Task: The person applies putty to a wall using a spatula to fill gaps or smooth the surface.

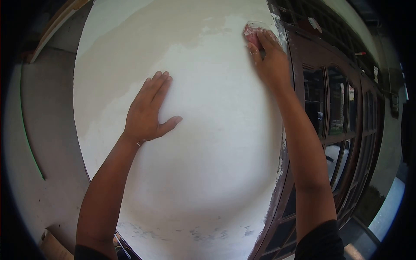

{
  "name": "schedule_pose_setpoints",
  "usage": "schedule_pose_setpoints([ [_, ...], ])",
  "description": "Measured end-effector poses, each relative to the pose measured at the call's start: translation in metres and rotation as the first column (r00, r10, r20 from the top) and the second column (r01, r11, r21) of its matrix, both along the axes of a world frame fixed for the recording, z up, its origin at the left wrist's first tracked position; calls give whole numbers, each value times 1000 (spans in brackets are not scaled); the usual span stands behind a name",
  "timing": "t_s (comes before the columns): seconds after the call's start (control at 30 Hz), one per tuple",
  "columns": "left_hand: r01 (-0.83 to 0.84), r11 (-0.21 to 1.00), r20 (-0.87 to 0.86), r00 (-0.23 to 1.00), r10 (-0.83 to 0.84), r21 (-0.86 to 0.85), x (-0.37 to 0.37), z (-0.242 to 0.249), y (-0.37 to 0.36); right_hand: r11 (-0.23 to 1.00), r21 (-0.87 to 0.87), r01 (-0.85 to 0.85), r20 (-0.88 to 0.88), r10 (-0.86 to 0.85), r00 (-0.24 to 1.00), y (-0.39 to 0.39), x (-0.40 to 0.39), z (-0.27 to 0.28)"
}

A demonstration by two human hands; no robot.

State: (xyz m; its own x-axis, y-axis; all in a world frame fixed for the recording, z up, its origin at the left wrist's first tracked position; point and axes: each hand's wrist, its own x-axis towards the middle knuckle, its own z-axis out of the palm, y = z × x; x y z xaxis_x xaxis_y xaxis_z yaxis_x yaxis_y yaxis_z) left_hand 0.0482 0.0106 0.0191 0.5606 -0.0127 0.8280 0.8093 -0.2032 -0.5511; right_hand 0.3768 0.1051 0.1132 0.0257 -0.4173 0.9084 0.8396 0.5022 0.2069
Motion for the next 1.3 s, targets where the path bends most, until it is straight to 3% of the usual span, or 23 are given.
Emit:
schedule_pose_setpoints([
  [0.17,-11,1000,3,1000,11,-7,1,0,-2,991,108,79,68,-87,994,0,4,1],
  [0.27,-4,1000,-3,1000,4,-12,0,1,-1,995,93,30,9,-31,999,0,8,24],
  [0.33,-11,1000,-8,1000,11,-7,-1,0,1,999,-44,-2,-20,1,1000,0,4,25],
  [0.47,-4,1000,-1,1000,4,-3,0,0,-1,997,-57,45,21,-44,999,-4,2,3],
  [0.53,1,1000,2,1000,-1,-8,1,0,-1,997,29,75,41,-76,996,-3,9,1],
  [0.63,0,1000,0,1000,0,-4,0,0,0,998,54,19,16,-19,1000,-2,12,16],
  [0.87,1,1000,4,1000,-1,2,0,0,-1,995,-20,97,34,-96,995,-8,6,-8],
  [0.93,17,1000,-3,1000,-17,-5,-1,0,0,979,165,120,118,-140,983,-19,13,-7],
  [0.97,15,1000,-3,1000,-15,-1,-1,1,-1,979,169,117,118,-138,983,-33,15,-2],
  [1.03,10,1000,-2,1000,-10,-11,-1,0,-1,979,23,-204,-103,205,973,-57,18,9],
  [1.07,10,1000,-2,1000,-10,-11,-1,1,0,979,23,-204,-103,205,973,-52,27,22],
  [1.13,17,1000,4,1000,-17,-2,-1,0,0,726,10,-687,-131,682,719,-38,55,63],
  [1.17,16,1000,5,1000,-16,-4,0,-1,0,726,8,-688,-132,683,719,-35,57,73],
  [1.23,3,1000,10,1000,-3,-6,0,0,-1,263,-150,-953,-426,853,302,-29,62,87],
  [1.27,0,1000,11,1000,0,-7,0,0,-1,260,-152,-954,-427,853,300,-22,67,93],
  [1.3,6,1000,-2,1000,-6,-10,-1,0,0,324,-241,-915,-486,776,402,-15,72,98],
])
